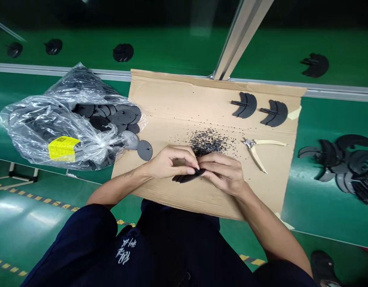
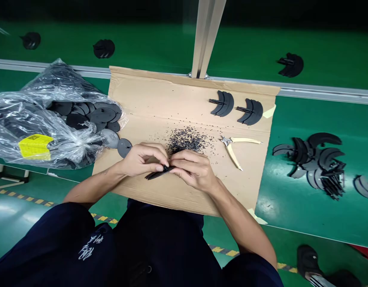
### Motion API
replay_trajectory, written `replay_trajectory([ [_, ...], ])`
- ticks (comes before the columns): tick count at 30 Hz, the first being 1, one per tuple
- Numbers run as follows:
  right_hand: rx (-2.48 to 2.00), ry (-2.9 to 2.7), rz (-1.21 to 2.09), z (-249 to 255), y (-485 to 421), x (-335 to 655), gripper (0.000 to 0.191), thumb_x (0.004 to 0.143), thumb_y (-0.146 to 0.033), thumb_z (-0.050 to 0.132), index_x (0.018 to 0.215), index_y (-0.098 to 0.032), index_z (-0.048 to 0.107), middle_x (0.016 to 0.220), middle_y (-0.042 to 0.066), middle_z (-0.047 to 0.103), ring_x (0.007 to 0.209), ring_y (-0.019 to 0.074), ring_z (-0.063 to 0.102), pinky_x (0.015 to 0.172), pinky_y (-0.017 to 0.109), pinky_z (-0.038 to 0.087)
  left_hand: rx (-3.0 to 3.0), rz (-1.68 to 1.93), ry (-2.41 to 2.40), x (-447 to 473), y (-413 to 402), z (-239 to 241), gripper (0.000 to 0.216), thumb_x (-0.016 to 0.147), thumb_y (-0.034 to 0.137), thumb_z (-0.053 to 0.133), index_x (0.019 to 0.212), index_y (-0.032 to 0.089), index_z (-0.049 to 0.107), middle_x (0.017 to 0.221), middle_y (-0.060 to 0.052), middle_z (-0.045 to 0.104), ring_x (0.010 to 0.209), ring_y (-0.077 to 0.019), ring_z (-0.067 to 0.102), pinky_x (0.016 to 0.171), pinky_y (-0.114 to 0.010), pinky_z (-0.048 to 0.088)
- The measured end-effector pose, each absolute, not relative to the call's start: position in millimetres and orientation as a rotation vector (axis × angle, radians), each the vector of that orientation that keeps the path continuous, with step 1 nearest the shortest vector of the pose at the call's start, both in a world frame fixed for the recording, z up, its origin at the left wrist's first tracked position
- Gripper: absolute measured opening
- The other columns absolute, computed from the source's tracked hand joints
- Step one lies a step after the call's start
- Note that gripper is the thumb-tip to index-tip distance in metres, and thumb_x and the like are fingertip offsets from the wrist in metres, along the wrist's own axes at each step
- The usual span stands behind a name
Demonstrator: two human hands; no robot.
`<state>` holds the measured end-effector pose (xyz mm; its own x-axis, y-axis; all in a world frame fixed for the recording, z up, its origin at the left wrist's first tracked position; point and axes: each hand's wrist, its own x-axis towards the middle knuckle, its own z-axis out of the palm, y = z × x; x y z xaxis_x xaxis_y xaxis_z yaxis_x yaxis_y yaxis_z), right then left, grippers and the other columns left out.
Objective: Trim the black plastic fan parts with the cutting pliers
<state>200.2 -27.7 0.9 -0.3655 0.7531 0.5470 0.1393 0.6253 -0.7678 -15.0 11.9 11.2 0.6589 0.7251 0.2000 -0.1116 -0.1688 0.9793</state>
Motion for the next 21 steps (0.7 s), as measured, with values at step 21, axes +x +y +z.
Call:
replay_trajectory([
  [21, -0.698, -1.836, 0.818, 2.2, -26.2, 200.7, 0.006, 0.094, -0.024, 0.072, 0.094, -0.018, 0.073, 0.086, 0.007, 0.071, 0.076, 0.0163, 0.066, 0.068, 0.032, 0.057, 1.474, 0.661, 0.505, -17.4, 18.8, 9.5, 0.015, 0.086, 0.031, 0.079, 0.087, 0.016, 0.079, 0.082, -0.006, 0.072, 0.076, -0.0113, 0.066, 0.07, -0.021, 0.052],
])
